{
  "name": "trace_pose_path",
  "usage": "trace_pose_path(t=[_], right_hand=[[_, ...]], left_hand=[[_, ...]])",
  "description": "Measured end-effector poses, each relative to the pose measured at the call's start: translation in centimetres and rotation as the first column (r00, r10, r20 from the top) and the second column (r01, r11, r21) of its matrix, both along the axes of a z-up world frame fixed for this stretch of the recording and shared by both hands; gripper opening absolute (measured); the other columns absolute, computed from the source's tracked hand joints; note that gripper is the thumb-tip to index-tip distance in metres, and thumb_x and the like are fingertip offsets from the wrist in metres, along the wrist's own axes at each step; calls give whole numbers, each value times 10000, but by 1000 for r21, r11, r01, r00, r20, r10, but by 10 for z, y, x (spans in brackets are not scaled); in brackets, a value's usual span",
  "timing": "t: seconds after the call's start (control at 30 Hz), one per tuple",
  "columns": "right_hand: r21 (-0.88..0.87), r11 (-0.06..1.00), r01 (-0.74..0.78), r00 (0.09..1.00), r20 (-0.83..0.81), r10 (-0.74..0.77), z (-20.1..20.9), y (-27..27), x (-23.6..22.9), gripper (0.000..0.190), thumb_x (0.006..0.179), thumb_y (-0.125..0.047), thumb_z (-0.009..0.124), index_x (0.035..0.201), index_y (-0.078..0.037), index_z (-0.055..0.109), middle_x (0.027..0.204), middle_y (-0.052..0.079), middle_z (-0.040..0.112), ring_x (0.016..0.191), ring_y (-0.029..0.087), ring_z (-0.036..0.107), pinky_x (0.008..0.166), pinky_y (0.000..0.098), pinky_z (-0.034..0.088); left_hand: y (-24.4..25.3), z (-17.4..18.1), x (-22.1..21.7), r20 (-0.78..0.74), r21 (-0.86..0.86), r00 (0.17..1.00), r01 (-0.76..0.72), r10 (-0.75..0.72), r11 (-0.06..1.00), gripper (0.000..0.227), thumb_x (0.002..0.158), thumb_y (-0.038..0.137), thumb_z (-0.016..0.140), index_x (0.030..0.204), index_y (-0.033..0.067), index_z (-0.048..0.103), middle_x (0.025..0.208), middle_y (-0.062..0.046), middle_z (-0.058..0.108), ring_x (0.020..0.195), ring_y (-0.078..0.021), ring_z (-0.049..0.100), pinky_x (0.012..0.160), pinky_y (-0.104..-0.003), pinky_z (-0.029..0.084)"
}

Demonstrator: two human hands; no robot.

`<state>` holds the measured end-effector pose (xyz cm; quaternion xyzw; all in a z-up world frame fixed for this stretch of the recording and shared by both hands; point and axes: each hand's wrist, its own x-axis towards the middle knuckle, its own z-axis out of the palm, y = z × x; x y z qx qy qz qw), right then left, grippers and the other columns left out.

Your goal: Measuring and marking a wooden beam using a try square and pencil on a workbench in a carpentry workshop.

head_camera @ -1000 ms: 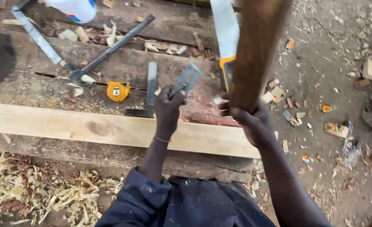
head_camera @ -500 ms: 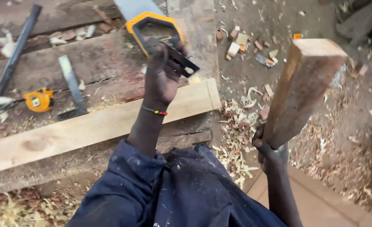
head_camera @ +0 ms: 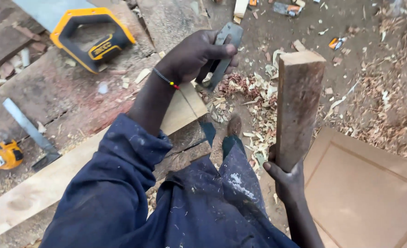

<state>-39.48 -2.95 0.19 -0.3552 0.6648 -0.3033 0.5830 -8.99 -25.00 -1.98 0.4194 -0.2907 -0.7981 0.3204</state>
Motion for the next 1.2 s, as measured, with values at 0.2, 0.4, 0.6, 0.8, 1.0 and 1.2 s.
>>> trace_pose_path(t=[0.2, 0.4, 0.6, 0.8, 1.0, 1.2], right_hand=[[93, 980, 174, 963, 191, -189, -33, 6, -10, 625, 660, -217, 831, 1193, -58, 547, 938, 69, 591, 862, 171, 562, 695, 309, 457], [68, 980, 185, 970, 148, -194, -49, -10, -23, 573, 673, -243, 828, 1143, -61, 557, 929, 60, 612, 847, 157, 574, 683, 279, 467], [-128, 907, 400, 871, 361, -333, -43, -63, -41, 457, 667, -61, 747, 1098, -26, 597, 908, 72, 618, 736, 128, 546, 558, 204, 408], [-125, 878, 462, 788, 512, -342, -5, -108, -51, 512, 837, -413, 708, 1293, -216, 587, 997, -70, 558, 758, 56, 485, 641, 227, 376], [113, 897, 428, 666, 631, -398, -46, -82, -36, 211, 796, -246, 692, 958, -127, 626, 920, 45, 591, 694, 138, 485, 588, 267, 371], [232, 927, -294, 954, 138, 268, -13, -87, -13, 574, 660, -247, 755, 1138, -97, 476, 915, 48, 498, 761, 153, 439, 614, 307, 380]], left_hand=[[-2, -4, 2, -53, 85, 986, 164, -160, 983, 156, 967, 171, 683, 939, 55, 582, 888, -145, 743, 745, -175, 724, 564, -254, 541], [-2, 1, 3, -57, 126, 975, 219, -214, 967, 209, 943, 211, 707, 1003, 39, 604, 931, -155, 770, 797, -156, 743, 652, -226, 594], [-1, 4, 3, -4, 109, 964, 263, -264, 959, 244, 919, 266, 719, 986, 49, 628, 904, -111, 754, 864, -154, 763, 642, -211, 566], [-2, -1, 4, -57, 110, 962, 271, -266, 956, 224, 934, 243, 711, 983, 43, 624, 919, -132, 773, 734, -120, 691, 636, -211, 512], [-3, -6, 4, -85, 162, 965, 260, -249, 952, 237, 928, 210, 707, 1009, 16, 598, 945, -202, 757, 842, -220, 765, 723, -274, 613], [-2, 6, 4, -55, 59, 939, 343, -340, 937, 222, 946, 291, 694, 918, 102, 579, 866, -104, 750, 592, -90, 602, 483, -219, 437]])
